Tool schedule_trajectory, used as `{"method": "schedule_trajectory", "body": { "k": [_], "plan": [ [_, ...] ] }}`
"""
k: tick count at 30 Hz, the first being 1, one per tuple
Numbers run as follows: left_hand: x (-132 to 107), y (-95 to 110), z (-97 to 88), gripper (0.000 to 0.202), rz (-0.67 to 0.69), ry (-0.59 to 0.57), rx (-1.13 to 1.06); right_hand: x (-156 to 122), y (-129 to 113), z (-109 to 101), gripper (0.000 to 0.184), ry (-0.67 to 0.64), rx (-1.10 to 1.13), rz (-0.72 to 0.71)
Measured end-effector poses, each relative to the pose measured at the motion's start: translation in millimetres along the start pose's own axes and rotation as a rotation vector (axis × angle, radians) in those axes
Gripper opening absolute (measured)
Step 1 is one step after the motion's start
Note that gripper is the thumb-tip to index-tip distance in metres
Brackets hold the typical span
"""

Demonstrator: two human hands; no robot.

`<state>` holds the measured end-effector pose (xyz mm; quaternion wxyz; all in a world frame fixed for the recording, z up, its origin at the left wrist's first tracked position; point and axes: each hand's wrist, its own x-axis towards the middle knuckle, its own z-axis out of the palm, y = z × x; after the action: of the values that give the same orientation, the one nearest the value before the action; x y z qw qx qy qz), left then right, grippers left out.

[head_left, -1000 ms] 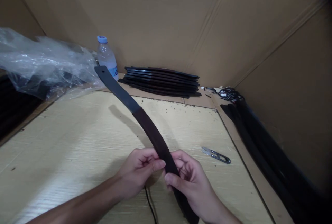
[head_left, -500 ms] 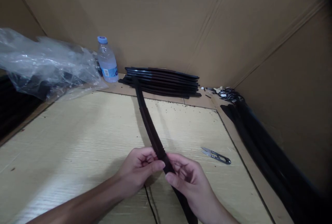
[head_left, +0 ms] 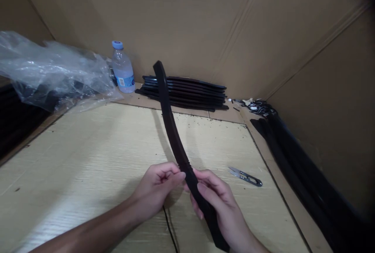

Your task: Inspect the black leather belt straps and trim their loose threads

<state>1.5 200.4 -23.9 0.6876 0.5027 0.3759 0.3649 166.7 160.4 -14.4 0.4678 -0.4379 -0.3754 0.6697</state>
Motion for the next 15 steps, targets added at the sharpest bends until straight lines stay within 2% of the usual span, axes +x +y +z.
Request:
{"method": "schedule_trajectory", "body": {
  "k": [4, 7, 11, 15],
  "plan": [
    [1.6, -3.5, -0.6, 0.02, 0.016, -0.022, -0.065, -3.0, 0.7, 2.1, 0.033, -0.035, -0.025, -0.064],
    [1.0, -5.7, -0.6, 0.024, 0.024, -0.076, -0.108, -2.6, 0.1, 4.9, 0.043, -0.05, 0.002, -0.04],
    [-1.5, -6.2, 0.0, 0.022, 0.005, -0.051, -0.007, 1.0, -2.3, 6.9, 0.026, -0.07, -0.083, -0.02],
    [-3.5, -0.8, 2.9, 0.025, -0.038, -0.13, -0.089, -0.1, -1.7, 7.0, 0.023, -0.072, -0.081, 0.017]
  ]
}}
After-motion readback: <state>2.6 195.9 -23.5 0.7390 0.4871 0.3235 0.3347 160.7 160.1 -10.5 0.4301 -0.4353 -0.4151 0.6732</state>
